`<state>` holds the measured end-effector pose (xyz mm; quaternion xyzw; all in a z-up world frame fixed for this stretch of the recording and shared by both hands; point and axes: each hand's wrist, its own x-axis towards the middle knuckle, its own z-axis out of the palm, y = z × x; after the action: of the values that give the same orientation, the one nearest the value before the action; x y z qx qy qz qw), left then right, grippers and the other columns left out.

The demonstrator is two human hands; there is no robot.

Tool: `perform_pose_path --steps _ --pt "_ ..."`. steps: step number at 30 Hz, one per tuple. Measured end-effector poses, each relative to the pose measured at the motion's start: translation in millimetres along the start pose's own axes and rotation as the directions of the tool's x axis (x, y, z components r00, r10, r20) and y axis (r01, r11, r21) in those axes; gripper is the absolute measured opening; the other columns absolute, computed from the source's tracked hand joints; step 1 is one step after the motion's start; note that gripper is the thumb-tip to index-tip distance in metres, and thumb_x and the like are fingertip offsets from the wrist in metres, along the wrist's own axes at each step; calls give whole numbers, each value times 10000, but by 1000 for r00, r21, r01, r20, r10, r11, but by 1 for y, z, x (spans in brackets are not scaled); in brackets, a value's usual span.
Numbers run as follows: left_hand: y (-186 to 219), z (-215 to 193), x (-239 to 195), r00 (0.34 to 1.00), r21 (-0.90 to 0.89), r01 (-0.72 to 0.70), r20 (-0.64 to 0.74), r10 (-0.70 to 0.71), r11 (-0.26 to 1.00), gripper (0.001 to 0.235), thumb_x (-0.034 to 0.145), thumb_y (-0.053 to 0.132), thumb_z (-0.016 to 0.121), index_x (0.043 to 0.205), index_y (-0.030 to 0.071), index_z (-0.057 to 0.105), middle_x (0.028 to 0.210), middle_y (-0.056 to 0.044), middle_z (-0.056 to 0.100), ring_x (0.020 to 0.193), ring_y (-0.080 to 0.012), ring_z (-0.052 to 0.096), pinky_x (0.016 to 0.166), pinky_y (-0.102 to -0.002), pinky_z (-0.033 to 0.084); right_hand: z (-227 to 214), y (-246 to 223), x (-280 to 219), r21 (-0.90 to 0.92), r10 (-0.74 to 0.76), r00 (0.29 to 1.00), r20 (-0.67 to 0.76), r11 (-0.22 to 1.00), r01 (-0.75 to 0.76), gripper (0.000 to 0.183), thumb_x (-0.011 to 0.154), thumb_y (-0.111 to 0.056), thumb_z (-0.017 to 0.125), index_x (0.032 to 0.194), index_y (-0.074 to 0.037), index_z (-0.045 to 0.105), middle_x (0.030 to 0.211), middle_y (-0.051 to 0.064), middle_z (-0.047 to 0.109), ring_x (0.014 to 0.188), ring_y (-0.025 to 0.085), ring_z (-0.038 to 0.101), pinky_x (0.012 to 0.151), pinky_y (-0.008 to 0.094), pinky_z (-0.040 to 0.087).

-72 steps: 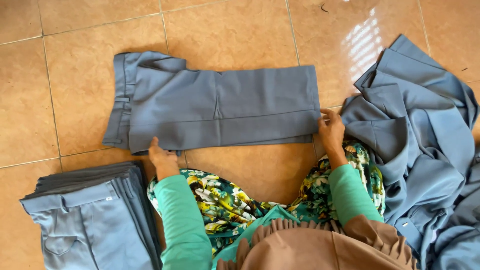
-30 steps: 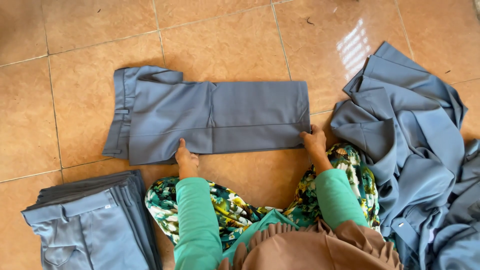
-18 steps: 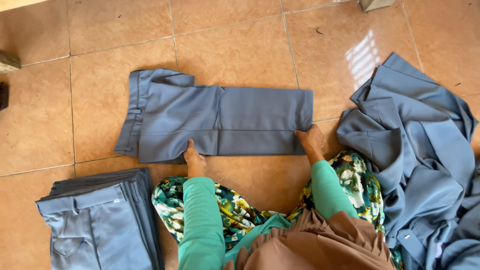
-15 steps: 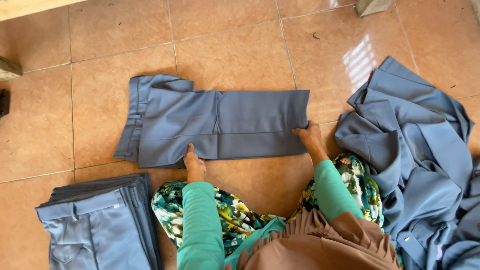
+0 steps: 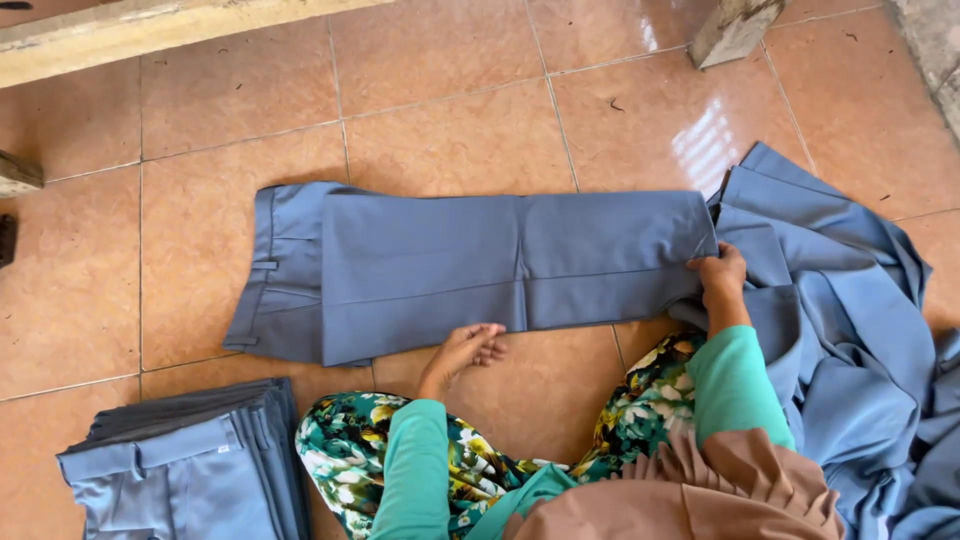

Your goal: The person sits on a tiled floor and folds several pairs of gray trousers by hand. They smooth the fabric, fold the legs together, and then fold the trousers into neat rectangles, stacking them on the floor.

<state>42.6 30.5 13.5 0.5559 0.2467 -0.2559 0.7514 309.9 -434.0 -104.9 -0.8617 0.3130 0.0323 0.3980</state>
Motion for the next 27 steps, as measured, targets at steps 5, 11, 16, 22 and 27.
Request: perform_pose_path --steps 5,11,16,22,27 --pt "-29 38 72 908 217 -357 -149 392 909 442 979 305 684 1398 174 631 1143 -104 704 1046 -199 695 891 -305 569 -84 -121 -64 637 -57 997 55 771 9 676 668 22 834 1277 -210 655 981 76 631 900 258 646 736 436 546" --pt "-37 144 111 884 552 -424 81 460 718 576 963 394 598 1503 219 496 1425 -193 596 1273 -342 598 1091 -418 442 -164 -200 -82 676 -268 960 -83 693 252 572 701 42 775 1174 -260 665 906 -40 629 757 79 623 629 227 520" --pt "31 205 72 960 480 -232 253 119 846 662 950 444 527 1556 193 436 1456 -152 581 1305 -303 571 1073 -415 458 -187 -243 -110 584 -599 779 -185 571 577 688 826 126 706 1402 -232 593 941 -6 521 772 87 484 666 269 418" --pt "26 149 107 993 -150 -87 68 98 985 670 934 544 518 1479 157 558 1353 -160 660 1170 -249 666 913 -329 520 -107 -264 -210 396 -827 521 213 560 728 811 812 161 665 1515 -190 463 1093 37 548 910 138 595 748 235 438" --pt "48 57 71 965 -717 -181 -263 -21 673 1079 857 895 461 1642 194 221 1657 -214 274 1522 -406 280 1250 -611 159 -19 -215 -284 500 -656 374 656 749 436 712 837 61 760 1487 -140 550 1280 165 677 981 228 705 811 334 616"
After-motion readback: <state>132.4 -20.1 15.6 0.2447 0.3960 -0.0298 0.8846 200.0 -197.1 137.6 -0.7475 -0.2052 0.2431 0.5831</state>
